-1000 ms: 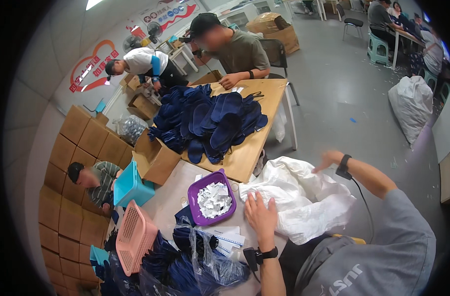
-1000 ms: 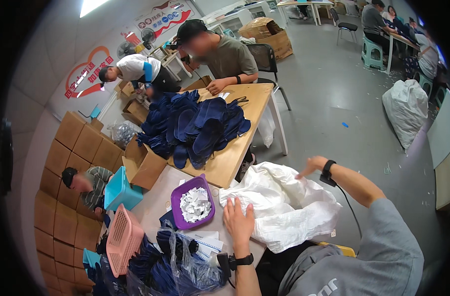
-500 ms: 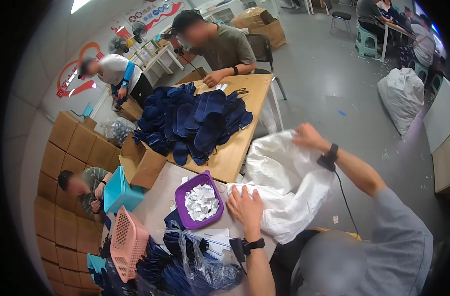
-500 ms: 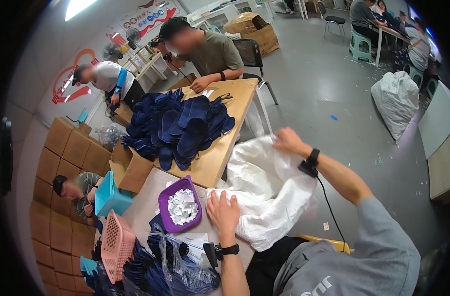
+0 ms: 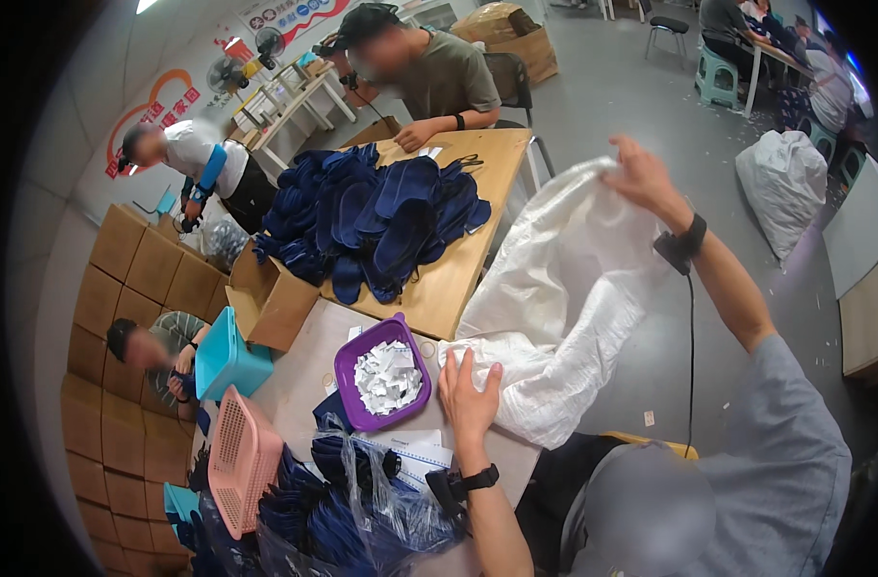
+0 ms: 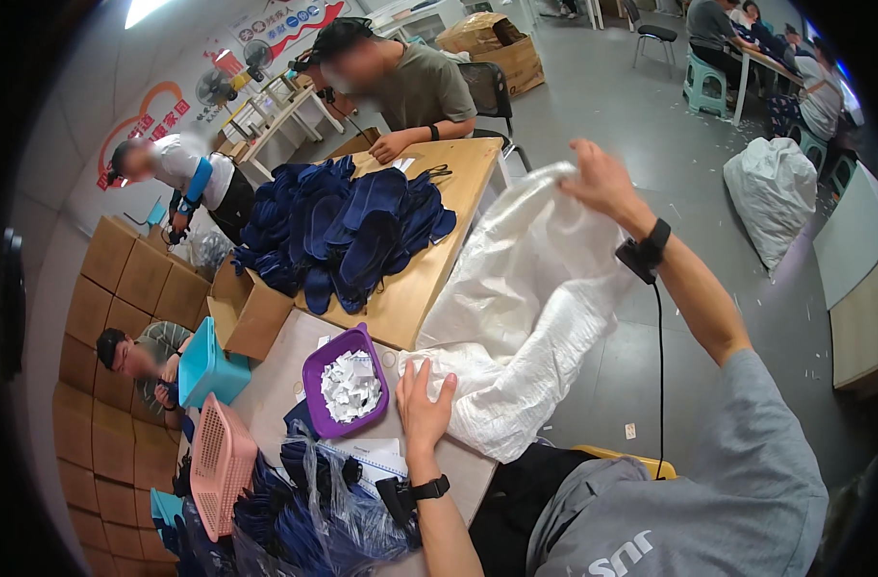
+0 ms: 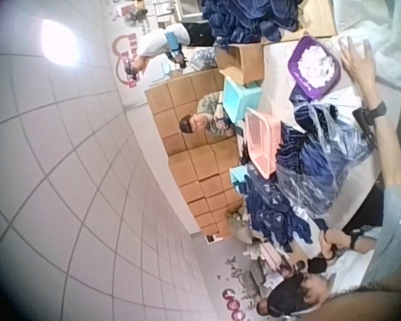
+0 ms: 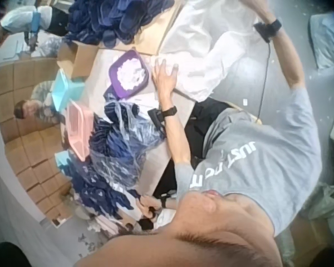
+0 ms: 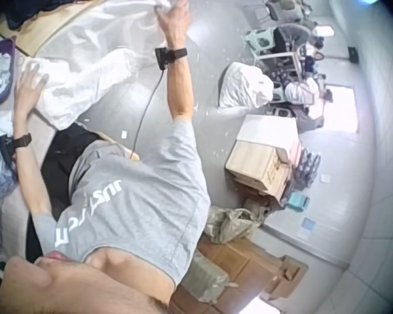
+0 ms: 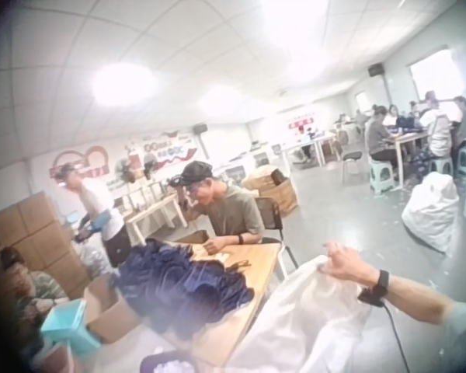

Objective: Packing fabric shoe components into a white plastic bag.

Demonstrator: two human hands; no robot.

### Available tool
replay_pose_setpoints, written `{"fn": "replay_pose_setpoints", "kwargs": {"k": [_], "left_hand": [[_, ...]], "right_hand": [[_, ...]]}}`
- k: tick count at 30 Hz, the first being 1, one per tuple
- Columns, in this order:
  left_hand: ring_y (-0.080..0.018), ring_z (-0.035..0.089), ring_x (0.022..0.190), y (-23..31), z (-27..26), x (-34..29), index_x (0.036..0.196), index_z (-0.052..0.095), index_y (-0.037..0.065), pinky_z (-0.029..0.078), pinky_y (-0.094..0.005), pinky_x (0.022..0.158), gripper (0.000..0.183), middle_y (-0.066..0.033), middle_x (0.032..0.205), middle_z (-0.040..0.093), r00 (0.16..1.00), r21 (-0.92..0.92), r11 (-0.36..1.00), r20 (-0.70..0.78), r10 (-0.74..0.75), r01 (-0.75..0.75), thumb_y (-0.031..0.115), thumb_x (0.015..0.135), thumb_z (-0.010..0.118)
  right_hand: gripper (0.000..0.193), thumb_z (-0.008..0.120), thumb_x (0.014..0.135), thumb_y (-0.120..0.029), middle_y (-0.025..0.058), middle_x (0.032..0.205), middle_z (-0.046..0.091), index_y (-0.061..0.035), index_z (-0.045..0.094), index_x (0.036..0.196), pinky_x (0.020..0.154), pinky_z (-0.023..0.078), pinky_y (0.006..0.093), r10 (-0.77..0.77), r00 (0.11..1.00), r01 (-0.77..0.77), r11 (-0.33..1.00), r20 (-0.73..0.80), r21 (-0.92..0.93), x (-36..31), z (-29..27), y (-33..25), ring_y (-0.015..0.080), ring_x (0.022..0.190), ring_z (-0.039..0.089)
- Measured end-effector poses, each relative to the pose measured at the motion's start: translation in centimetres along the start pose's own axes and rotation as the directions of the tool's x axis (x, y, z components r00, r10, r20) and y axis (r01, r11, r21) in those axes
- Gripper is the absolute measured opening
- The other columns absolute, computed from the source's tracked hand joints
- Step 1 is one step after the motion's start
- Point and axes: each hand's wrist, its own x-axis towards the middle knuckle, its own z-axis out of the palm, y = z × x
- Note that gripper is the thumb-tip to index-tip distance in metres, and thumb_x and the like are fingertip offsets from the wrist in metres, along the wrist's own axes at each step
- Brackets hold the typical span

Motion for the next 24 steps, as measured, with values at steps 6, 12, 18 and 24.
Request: {"fn": "replay_pose_setpoints", "kwargs": {"k": [6,12,18,24], "left_hand": [[-0.0385,0.036,0.141,-0.2,0.2,0.3,0.138,0.06,0.009,0.028,-0.0493,0.116,0.06,-0.0205,0.155,0.041,1.0,0.025,1.0,0.007,-0.004,0.004,0.044,0.09,0.069],[-0.0375,0.038,0.14,0.3,0.6,0.7,0.135,0.063,0.009,0.028,-0.0488,0.115,0.056,-0.0181,0.154,0.043,0.999,0.053,0.998,-0.015,-0.044,0.045,0.045,0.092,0.065],[-0.041,0.038,0.139,0.3,0.3,1.2,0.136,0.062,0.008,0.028,-0.047,0.116,0.052,-0.0222,0.153,0.043,0.997,-0.024,0.996,-0.003,-0.083,0.083,0.046,0.102,0.05],[-0.0379,0.037,0.141,1.2,0.9,1.8,0.135,0.061,0.005,0.025,-0.0474,0.118,0.059,-0.0207,0.153,0.044,0.991,-0.063,0.99,-0.048,-0.127,0.124,0.051,0.1,0.051]], "right_hand": [[0.094,0.082,0.072,-0.051,0.0236,0.129,0.052,0.0028,0.044,0.14,0.107,0.035,0.0492,-0.683,0.685,0.561,0.717,0.254,0.414,-13.9,1.5,-6.1,0.0414,0.121,0.05],[0.063,0.081,0.074,-0.03,0.0208,0.114,0.061,-0.0004,0.052,0.122,0.086,0.049,0.0476,-0.696,0.435,0.37,0.717,0.572,0.591,-20.4,5.1,-8.8,0.04,0.106,0.06],[0.04,0.079,0.074,-0.021,0.022,0.094,0.068,-0.0011,0.065,0.105,0.079,0.051,0.0494,-0.687,0.507,0.292,0.705,0.521,0.646,-13.3,5.3,-7.8,0.042,0.09,0.065],[0.027,0.072,0.076,-0.011,0.0198,0.093,0.065,-0.0016,0.063,0.099,0.079,0.052,0.0481,-0.539,0.766,0.361,0.811,0.35,0.46,-13.5,7.0,-8.9,0.0398,0.09,0.065]]}}
